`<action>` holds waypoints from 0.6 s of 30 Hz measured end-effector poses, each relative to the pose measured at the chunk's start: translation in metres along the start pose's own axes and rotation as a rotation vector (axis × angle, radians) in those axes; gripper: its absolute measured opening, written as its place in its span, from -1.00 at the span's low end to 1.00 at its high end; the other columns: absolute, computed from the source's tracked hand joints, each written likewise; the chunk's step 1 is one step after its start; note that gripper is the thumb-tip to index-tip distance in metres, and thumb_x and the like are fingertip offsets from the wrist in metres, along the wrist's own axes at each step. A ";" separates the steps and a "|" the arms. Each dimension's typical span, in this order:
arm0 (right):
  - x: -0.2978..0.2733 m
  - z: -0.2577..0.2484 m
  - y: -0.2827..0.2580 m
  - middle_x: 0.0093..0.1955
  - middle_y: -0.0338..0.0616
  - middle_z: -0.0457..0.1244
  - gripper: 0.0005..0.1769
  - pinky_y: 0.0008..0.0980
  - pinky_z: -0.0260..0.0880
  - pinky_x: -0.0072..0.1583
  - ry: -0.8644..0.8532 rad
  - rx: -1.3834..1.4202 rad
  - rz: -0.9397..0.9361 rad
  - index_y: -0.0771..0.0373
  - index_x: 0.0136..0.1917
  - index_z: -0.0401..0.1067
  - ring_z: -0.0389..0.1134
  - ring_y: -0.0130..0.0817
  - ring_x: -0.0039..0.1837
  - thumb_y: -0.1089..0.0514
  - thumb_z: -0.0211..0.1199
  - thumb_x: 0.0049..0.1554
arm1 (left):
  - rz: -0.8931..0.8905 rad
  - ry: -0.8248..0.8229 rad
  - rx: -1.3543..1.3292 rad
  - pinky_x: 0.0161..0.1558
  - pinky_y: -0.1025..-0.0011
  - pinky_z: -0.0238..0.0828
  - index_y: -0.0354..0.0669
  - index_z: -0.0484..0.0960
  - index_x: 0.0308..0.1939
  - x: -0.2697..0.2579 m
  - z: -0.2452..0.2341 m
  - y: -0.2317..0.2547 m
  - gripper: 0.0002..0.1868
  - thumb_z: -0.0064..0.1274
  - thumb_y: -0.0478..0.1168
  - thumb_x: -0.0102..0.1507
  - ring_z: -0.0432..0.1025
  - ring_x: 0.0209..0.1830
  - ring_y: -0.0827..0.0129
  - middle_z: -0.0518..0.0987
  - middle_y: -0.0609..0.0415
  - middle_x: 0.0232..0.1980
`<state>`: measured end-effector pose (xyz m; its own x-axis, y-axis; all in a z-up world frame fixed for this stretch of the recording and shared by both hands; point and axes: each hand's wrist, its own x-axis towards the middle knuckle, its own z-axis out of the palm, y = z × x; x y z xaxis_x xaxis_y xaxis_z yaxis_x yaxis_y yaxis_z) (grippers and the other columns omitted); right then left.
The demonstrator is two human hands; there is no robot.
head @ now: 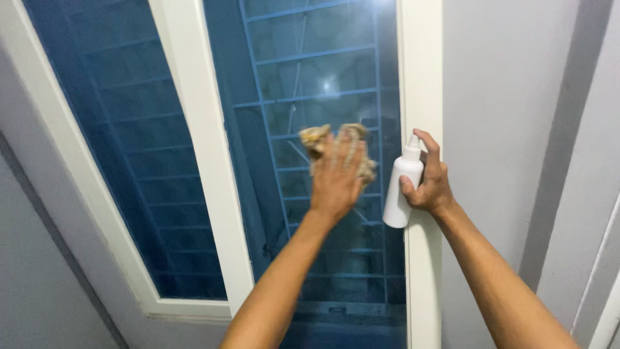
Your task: The person cleans a window pane using a spray bottle and a cloth. They repeatedly spray the glass surface and wipe it with the cloth in circular and vertical motions to remove dirt and streaks.
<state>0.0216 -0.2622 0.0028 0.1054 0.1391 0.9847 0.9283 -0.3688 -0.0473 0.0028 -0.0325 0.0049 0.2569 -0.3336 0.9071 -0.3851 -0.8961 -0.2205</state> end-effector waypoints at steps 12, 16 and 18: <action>0.000 0.003 0.004 -0.14 0.02 0.34 -0.09 -0.29 0.54 -0.02 0.007 -0.019 -0.038 0.19 0.63 -0.12 0.46 -0.18 -0.10 0.00 0.11 0.09 | 0.063 -0.016 0.139 0.49 -0.18 -0.04 0.15 0.17 0.59 -0.038 -0.041 -0.103 -0.11 0.18 0.03 0.21 -0.14 0.65 -0.13 -0.01 -0.09 0.66; -0.001 0.001 0.002 -0.16 0.04 0.35 -0.06 -0.21 0.54 -0.03 0.001 -0.001 -0.018 0.19 0.62 -0.13 0.45 -0.14 -0.13 0.03 0.13 0.05 | -0.116 -0.171 0.163 0.49 -0.01 -0.01 0.15 0.10 0.61 -0.073 -0.094 -0.152 -0.14 0.09 0.00 0.25 -0.16 0.66 -0.15 -0.03 -0.18 0.65; 0.001 0.001 0.000 -0.17 0.04 0.35 -0.05 -0.19 0.55 -0.02 0.005 0.003 -0.007 0.19 0.62 -0.13 0.46 -0.12 -0.13 0.03 0.12 0.04 | -0.100 -0.107 0.160 0.52 -0.05 -0.04 0.12 0.08 0.61 -0.075 -0.092 -0.146 -0.16 0.06 0.00 0.28 -0.17 0.66 -0.19 -0.04 -0.22 0.64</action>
<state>0.0220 -0.2609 0.0032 0.0975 0.1371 0.9857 0.9299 -0.3655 -0.0411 -0.0418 0.1501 0.0021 0.3826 -0.2618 0.8860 -0.2098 -0.9586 -0.1927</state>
